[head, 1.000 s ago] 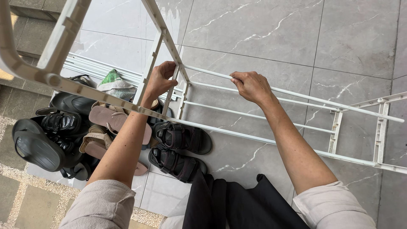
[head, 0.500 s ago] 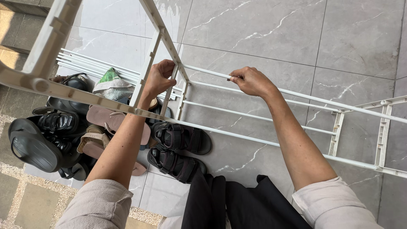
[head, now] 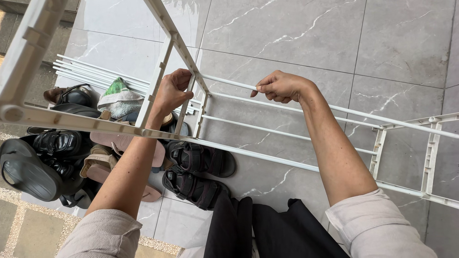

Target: The person assembles a white plastic drying rack by inserting horizontal rods into the vertical frame slots. The person sits on the floor, picks up rods one by one, and slides them into place to form the rack's shelves.

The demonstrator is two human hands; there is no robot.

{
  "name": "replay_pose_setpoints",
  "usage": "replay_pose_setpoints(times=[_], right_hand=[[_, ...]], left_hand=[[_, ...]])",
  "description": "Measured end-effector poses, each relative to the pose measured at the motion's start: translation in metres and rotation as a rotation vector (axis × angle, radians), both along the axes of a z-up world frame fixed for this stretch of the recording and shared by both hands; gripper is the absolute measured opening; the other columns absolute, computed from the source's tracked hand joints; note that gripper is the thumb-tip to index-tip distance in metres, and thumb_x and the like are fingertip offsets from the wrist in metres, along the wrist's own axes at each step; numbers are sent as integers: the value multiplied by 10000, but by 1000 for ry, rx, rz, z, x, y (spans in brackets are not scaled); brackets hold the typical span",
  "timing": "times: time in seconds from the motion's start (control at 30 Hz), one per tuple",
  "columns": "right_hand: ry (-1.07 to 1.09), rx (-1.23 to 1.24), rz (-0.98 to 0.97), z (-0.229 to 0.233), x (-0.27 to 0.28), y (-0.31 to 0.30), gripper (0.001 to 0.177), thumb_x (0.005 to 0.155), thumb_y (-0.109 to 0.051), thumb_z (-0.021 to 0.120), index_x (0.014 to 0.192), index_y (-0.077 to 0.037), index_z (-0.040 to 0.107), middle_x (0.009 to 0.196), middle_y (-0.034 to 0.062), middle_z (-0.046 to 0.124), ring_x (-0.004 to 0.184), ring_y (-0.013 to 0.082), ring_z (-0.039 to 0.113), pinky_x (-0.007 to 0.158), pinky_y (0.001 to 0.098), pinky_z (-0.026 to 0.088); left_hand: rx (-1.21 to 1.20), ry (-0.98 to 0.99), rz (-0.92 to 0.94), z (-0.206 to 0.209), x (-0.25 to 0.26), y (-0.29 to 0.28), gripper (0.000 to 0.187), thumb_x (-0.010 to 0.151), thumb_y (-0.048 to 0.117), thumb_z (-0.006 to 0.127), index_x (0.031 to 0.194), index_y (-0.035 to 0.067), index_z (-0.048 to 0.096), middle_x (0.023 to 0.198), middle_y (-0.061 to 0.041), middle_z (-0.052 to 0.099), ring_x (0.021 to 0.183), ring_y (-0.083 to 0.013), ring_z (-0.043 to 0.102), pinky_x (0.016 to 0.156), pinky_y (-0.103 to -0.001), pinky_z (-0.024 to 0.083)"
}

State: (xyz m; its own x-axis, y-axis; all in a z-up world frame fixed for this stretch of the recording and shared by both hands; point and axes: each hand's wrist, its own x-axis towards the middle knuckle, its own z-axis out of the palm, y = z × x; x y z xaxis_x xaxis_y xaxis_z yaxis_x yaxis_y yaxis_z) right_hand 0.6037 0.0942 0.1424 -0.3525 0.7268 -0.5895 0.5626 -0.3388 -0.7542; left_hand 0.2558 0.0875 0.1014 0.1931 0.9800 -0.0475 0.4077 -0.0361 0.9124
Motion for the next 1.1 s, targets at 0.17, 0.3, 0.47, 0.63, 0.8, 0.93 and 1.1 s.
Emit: replay_pose_setpoints(times=[0.17, 0.3, 0.47, 0.63, 0.8, 0.93, 1.1], right_hand=[[4, -24, 24, -2, 5, 9, 275, 972, -228, 639, 1091, -36, 795, 494, -16, 432, 367, 72, 258, 364, 269, 141], [-24, 36, 79, -4, 11, 7, 283, 968, -257, 615, 1125, -100, 791, 534, -23, 474, 384, 73, 269, 373, 270, 159], [-120, 149, 36, -5, 3, 3, 288, 934, -315, 639, 1116, -126, 759, 626, -3, 593, 453, 92, 392, 425, 296, 290], [-250, 328, 81, -22, 2, 5, 304, 885, -326, 750, 1071, -87, 725, 792, 68, 721, 619, 152, 592, 516, 339, 432], [-326, 561, 65, -52, 2, 3, 263, 844, -254, 783, 1051, -95, 760, 1056, 109, 750, 990, 250, 709, 778, 394, 543], [-339, 693, -30, -43, 5, -24, 273, 835, -156, 749, 1104, -112, 738, 1094, 90, 747, 1061, 258, 689, 927, 464, 466], [-186, 1107, -475, -22, 87, -110, 236, 856, 35, 619, 1039, -52, 740, 1022, 85, 722, 860, 222, 709, 759, 343, 565]], left_hand=[[7, 7, -13, 2, 1, 0, 627, 715, -131, 683, 1328, -48, 584, 1324, -195, 677, 1292, -260, 641, 1116, -361, 452], [-34, 63, -27, 0, -1, -7, 741, 737, -47, 747, 1444, -10, 527, 1416, -186, 616, 1345, -282, 581, 1136, -367, 477], [57, -68, -25, 2, -22, -16, 873, 826, 104, 769, 1552, 98, 284, 1555, -187, 365, 1411, -311, 388, 1110, -433, 389], [-378, 780, 363, 20, -65, -109, 393, 940, 311, 719, 1299, 159, 767, 1112, -182, 763, 1017, -315, 705, 899, -525, 542], [-457, 683, -75, 77, 11, -183, 398, 855, 449, 790, 1097, 137, 839, 915, -93, 852, 875, -206, 821, 864, -400, 639], [213, 371, -164, 109, 117, -175, 241, 896, 216, 722, 1089, 87, 787, 894, -132, 798, 795, -223, 797, 686, -335, 625], [649, 330, -248, 84, 223, -120, 283, 853, 109, 766, 1128, 45, 757, 1182, -122, 741, 1050, -339, 695, 860, -438, 572]])
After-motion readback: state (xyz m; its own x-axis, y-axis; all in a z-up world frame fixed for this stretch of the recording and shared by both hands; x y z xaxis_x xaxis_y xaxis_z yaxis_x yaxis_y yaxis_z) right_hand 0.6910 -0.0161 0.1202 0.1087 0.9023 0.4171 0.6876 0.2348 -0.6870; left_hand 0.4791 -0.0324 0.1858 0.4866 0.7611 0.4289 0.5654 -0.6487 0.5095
